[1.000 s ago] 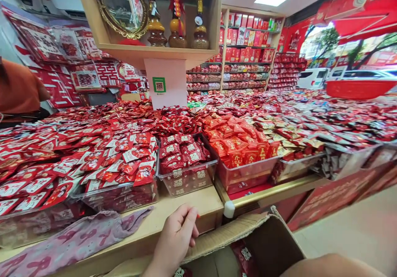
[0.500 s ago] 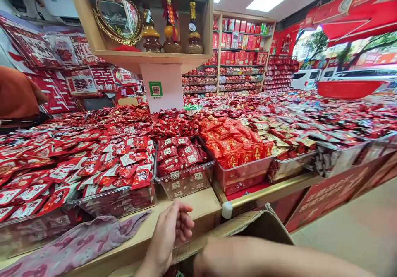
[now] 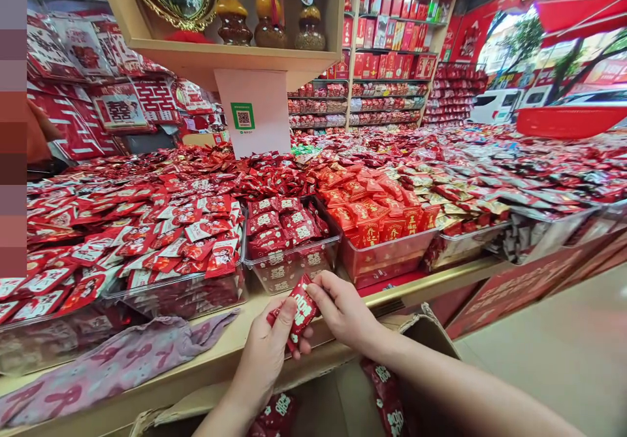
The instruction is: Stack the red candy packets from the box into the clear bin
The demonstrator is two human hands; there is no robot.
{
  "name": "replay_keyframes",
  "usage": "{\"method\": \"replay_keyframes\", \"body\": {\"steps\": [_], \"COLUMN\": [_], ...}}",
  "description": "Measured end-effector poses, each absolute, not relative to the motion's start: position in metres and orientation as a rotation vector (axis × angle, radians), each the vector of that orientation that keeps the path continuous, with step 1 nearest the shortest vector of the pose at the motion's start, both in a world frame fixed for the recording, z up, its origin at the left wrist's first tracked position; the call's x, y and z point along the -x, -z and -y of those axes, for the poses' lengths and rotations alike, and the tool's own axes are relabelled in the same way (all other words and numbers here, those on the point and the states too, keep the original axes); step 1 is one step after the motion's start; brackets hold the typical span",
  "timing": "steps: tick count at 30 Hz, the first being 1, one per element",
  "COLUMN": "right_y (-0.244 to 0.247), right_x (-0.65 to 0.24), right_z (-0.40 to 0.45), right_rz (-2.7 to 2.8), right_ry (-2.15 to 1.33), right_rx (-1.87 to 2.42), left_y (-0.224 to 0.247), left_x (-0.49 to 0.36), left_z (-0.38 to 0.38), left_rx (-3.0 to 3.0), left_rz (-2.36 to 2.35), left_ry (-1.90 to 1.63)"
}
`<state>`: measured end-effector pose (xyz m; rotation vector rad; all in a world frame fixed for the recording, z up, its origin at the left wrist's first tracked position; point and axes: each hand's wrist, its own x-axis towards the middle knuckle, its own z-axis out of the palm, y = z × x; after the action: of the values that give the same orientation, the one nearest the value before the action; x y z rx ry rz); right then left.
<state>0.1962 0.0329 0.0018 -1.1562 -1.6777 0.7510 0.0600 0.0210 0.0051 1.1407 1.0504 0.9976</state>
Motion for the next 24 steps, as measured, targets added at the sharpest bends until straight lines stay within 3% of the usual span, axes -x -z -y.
{"method": "replay_keyframes", "body": {"steps": [5, 14, 24], "right_y": [0.0039, 0.0009, -0.003], "right_x": [-0.1955, -0.2016, -0.1966], "right_z": [-0.0311, -0.0354, -0.0345], "right_rz": [1.475, 1.581, 1.234], "right_ry": [-1.227, -0.825, -1.269], "right_rx": [1.126, 1.108, 0.977], "left_y": [-0.005, -0.0063, -0.0061], "left_x": [-0.0607, -0.0586, -0.0619], "left_z": [-0.0202, -0.0184, -0.0185], "left_rx": [-1.182, -1.189, -1.181], "left_rz": [-1.012, -0.983, -1.043], "left_ry": [-1.005, -1.044, -1.129]}}
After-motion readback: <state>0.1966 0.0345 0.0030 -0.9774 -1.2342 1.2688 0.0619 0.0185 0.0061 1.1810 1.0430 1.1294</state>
